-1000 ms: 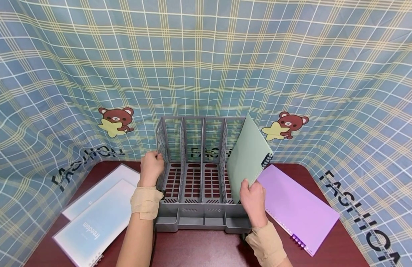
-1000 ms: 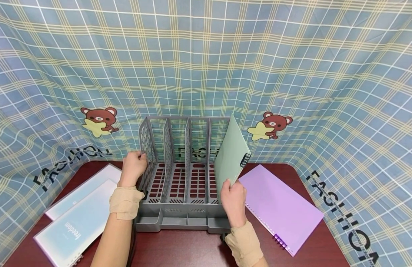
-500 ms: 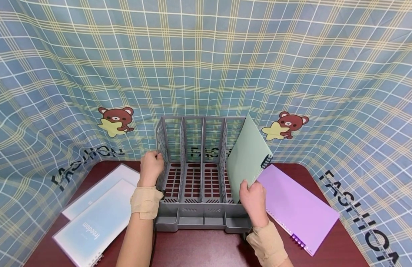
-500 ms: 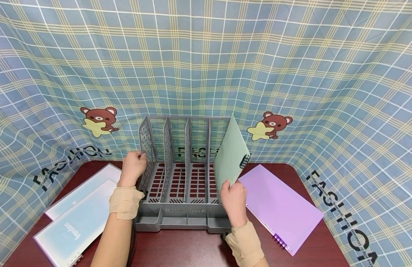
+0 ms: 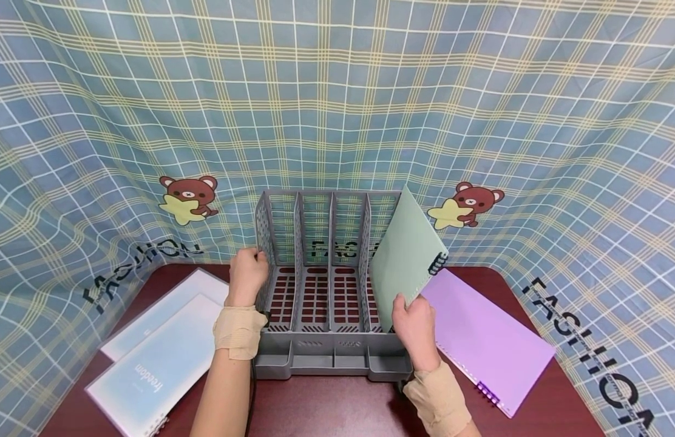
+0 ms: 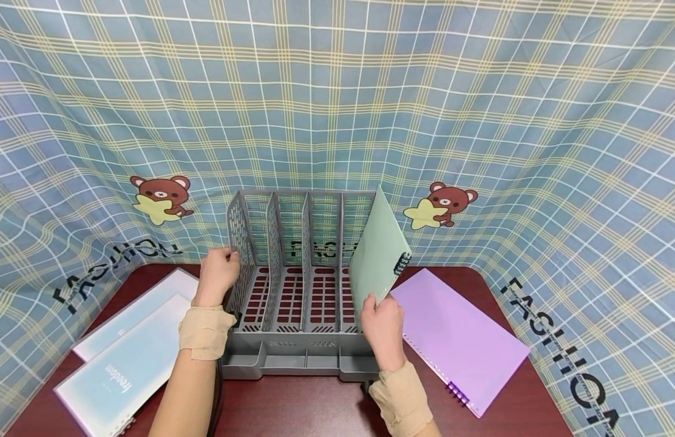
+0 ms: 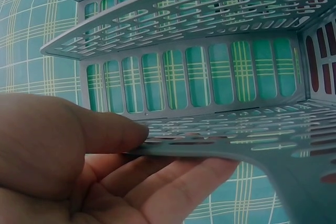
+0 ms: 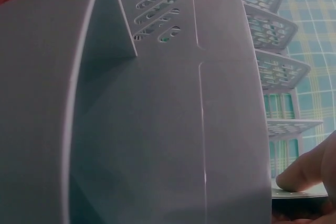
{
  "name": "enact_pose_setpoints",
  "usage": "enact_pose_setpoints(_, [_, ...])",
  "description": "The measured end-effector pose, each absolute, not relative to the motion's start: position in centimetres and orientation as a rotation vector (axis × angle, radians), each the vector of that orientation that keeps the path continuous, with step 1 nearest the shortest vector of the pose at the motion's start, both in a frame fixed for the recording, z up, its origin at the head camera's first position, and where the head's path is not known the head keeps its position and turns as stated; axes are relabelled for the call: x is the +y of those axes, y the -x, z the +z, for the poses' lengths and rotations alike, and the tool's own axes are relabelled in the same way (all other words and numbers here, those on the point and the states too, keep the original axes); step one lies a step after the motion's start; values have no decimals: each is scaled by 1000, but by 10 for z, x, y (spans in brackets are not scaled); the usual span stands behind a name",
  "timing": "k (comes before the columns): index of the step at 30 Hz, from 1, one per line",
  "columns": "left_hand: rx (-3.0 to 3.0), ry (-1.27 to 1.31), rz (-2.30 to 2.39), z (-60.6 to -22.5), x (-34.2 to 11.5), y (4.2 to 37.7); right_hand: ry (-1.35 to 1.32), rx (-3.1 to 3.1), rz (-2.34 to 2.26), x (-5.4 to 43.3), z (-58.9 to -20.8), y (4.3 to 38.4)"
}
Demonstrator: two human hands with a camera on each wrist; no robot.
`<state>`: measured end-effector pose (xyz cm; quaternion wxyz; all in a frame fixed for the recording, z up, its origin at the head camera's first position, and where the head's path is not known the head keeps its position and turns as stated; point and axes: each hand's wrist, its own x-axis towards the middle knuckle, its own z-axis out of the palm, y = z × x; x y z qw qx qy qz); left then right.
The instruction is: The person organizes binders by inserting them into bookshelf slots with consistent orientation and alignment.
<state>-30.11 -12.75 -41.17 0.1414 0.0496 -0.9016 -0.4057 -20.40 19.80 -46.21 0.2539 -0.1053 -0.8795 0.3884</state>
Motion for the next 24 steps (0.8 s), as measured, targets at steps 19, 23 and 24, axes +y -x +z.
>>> enact_pose_setpoints(19, [-2593,-143,-1257,-385,-121,282,318,-2331,1122,210,-446,192])
enact_pose_setpoints(23, [-2521,-130,-1252,-378,-118,271,314,-2336,1160,216,-435,186])
enact_pose_setpoints(24, [-2502,-125,-1243,-377,-117,269,311,-2347,1192,217,-432,184])
